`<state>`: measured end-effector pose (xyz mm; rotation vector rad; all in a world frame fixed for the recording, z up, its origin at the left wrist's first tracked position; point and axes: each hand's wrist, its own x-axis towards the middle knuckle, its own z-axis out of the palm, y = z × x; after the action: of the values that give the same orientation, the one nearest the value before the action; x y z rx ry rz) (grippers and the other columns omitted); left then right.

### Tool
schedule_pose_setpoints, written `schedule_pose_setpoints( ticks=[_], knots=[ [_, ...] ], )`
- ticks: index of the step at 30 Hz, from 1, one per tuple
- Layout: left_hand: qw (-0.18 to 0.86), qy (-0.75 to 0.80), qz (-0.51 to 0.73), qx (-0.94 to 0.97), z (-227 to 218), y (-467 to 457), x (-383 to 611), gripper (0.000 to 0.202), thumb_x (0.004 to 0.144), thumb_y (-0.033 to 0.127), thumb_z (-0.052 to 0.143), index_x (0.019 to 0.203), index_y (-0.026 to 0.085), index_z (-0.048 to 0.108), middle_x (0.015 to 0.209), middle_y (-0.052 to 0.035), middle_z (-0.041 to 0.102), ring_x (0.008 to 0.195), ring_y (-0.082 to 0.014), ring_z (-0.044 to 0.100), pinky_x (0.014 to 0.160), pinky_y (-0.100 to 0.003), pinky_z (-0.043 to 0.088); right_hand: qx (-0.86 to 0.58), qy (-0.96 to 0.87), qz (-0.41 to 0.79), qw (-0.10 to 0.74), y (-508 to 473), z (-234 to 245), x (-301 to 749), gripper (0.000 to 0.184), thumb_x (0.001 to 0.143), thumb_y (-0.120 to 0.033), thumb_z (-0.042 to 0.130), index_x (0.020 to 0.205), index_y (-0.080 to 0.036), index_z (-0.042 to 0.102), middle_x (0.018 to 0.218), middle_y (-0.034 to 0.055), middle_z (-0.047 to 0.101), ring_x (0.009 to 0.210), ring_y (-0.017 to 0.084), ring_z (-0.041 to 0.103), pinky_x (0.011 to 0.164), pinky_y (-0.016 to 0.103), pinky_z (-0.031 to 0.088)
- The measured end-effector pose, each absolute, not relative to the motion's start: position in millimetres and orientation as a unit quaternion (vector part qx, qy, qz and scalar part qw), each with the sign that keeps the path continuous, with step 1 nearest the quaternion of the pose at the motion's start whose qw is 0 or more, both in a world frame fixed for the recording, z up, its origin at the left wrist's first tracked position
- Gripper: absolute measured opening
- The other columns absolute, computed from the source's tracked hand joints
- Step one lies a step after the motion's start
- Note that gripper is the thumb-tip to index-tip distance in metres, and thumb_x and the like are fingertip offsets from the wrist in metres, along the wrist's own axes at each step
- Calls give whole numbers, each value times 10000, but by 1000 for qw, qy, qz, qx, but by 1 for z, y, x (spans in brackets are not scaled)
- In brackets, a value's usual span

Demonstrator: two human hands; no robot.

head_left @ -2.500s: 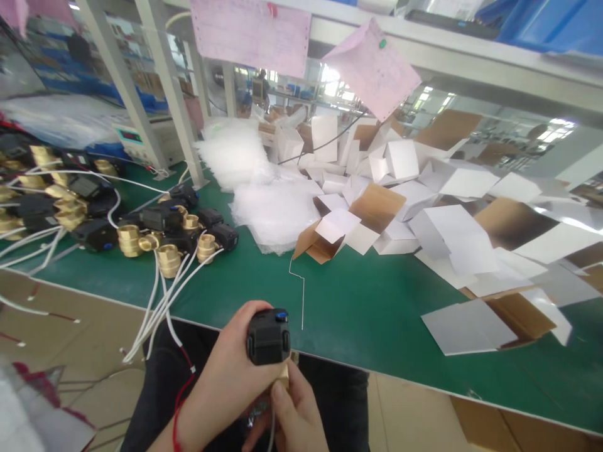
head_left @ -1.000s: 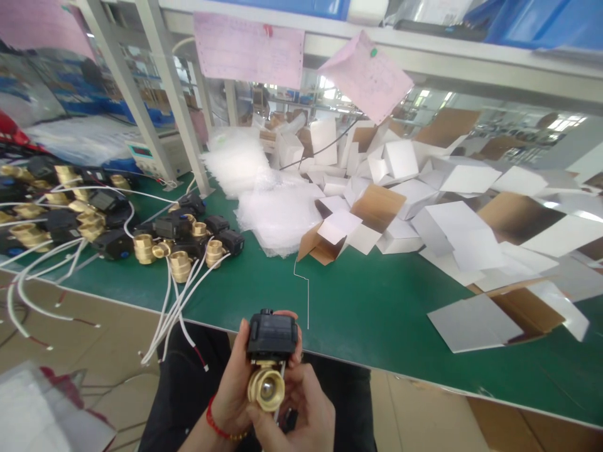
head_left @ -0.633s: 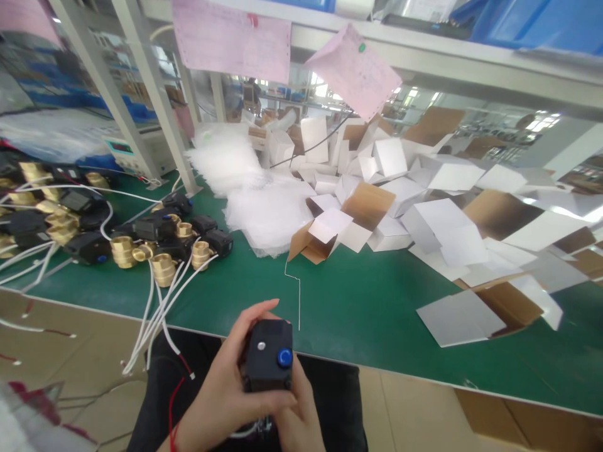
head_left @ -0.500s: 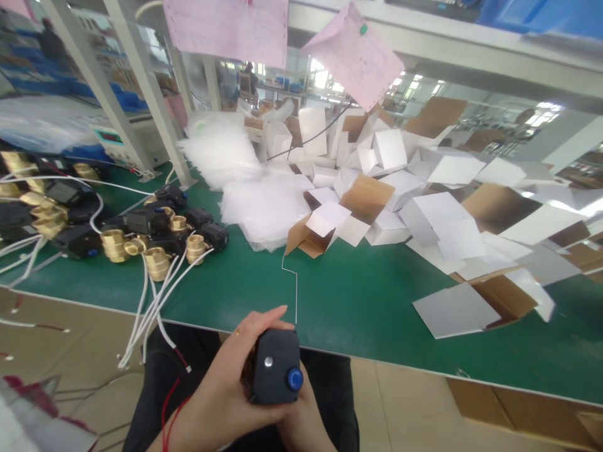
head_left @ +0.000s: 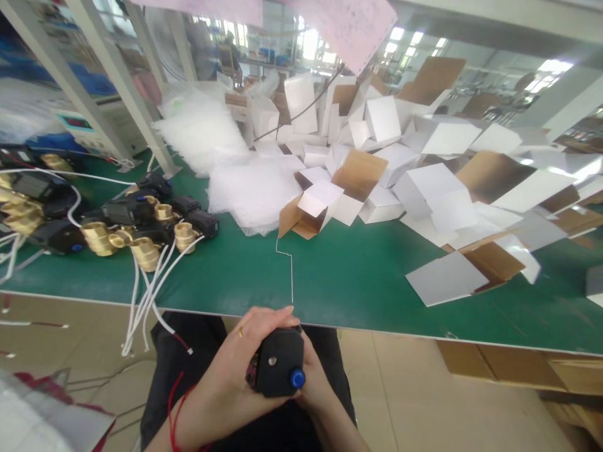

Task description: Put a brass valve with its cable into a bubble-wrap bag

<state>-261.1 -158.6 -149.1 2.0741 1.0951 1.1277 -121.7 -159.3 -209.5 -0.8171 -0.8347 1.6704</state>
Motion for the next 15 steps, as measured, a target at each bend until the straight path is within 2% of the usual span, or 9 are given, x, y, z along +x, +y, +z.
schedule_pose_setpoints(
  ticks=[4, 8, 12, 15],
  knots=[
    [263, 408, 422, 766, -153, -161, -260, 832, 757, 245, 849, 1473, 376, 446, 1176, -54, 727, 1032, -250, 702, 914, -349, 575, -350, -345, 697, 522, -160, -215, -122, 544, 666, -614, 893, 1036, -233, 776, 904, 47, 724, 813, 212, 647, 820, 328, 567],
    [252, 421, 417, 766, -154, -164, -261, 827, 755, 271, 851, 1466, 385, 446, 1171, -42, 732, 1044, -243, 699, 927, -339, 574, -344, -339, 704, 521, -163, -214, -124, 558, 653, -628, 893, 1021, -229, 765, 855, 40, 714, 729, 196, 627, 753, 320, 578],
    [252, 433, 410, 763, -153, -166, -261, 829, 753, 285, 848, 1458, 405, 429, 1190, -24, 719, 1061, -225, 694, 949, -321, 565, -327, -336, 716, 517, -165, -211, -124, 504, 706, -575, 885, 1071, -249, 764, 883, 28, 720, 787, 185, 652, 769, 278, 560],
    [253, 435, 408, 762, -154, -167, -261, 810, 758, 290, 846, 1446, 407, 435, 1187, -23, 719, 1059, -225, 695, 951, -323, 564, -321, -341, 716, 518, -165, -210, -122, 456, 728, -516, 887, 1071, -243, 761, 892, 29, 724, 807, 198, 666, 816, 314, 571]
  ],
)
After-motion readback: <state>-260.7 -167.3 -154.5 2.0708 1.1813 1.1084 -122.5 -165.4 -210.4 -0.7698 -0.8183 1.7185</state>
